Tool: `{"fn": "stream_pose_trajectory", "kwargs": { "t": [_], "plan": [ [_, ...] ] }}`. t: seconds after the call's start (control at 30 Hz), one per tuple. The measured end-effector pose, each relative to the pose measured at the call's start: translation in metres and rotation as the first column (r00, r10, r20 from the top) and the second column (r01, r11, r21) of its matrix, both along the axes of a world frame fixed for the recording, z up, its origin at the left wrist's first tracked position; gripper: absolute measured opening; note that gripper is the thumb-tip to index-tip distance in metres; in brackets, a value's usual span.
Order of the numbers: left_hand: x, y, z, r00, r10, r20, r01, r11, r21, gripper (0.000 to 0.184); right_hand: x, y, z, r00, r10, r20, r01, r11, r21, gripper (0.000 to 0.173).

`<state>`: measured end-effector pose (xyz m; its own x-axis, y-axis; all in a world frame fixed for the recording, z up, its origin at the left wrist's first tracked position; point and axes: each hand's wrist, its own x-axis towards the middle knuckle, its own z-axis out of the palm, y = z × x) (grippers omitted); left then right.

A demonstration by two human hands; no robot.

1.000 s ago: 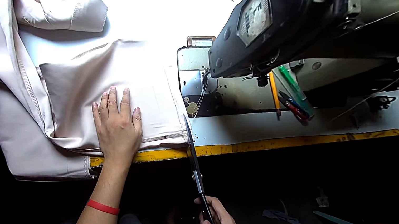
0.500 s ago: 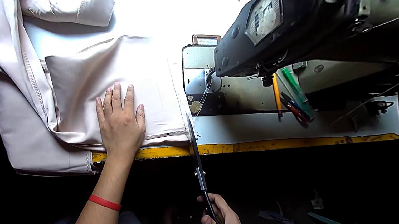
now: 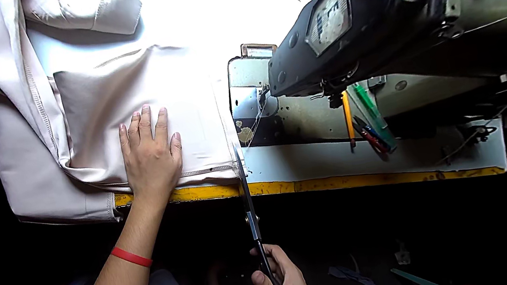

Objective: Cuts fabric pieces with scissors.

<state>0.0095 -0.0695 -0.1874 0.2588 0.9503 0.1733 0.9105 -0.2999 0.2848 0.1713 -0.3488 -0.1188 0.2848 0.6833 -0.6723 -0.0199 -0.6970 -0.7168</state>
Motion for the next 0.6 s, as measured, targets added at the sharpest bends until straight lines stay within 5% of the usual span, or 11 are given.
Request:
{"fn": "stream_pose_trajectory", "kwargs": {
  "t": [0.6],
  "plan": [
    [0.000,0.000,0.002,1.000,0.003,-0.013,-0.003,1.000,-0.012,0.055,-0.007,-0.011,-0.018,0.997,-0.081,0.010,0.080,0.993,0.083,0.071]
  ]
}}
